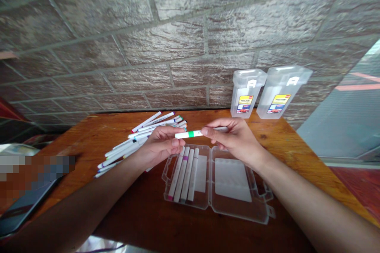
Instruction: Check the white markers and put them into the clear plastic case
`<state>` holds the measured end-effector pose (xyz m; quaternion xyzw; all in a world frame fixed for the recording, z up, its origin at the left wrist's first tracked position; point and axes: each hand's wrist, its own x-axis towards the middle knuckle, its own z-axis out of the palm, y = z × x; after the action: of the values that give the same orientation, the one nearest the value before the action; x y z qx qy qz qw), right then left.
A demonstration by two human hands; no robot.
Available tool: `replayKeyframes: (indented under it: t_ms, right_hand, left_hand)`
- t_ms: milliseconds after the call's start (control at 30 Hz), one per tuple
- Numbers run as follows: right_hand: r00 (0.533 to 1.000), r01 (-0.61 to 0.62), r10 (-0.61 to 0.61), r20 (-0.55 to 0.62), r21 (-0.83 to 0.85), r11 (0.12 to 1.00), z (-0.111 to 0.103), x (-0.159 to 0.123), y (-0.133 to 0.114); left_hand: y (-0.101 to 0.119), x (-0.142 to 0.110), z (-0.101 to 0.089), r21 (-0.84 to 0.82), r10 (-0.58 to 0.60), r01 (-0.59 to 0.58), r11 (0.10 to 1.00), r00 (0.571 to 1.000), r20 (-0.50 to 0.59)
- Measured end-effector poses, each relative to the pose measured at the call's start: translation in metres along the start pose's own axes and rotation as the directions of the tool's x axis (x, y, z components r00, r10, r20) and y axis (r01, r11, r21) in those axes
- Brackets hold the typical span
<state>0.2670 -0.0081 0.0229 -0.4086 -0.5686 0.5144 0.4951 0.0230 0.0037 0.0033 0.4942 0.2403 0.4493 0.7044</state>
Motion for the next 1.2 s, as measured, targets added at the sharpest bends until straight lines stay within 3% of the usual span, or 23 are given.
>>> replayKeyframes:
  t_ms: [267,933,1200]
  right_hand:
    - [0.993,0.105,-0.109,-0.053,-0.077,0.991,0.0013,-0.0014,0.0002]
    - [0.996,0.030,-0.034,-0.077,-0.050,0.998,0.0046,-0.0040,0.0009]
    - [1.000,0.011,-0.012,-0.001,-0.044,0.999,0.0037,-0.0036,0.0036]
  left_hand:
    - [0.0007,0.0025,0.0040,-0.024,0.008,-0.010,1.000,0.996,-0.088]
    - [-0.0023,0.0030,-0.0023,-0.157,-0.007,0.011,0.988,1.000,0.027]
    - [0.0003,0.0015,-0.0036,-0.171,-0.026,0.043,0.984,0.995,0.099]
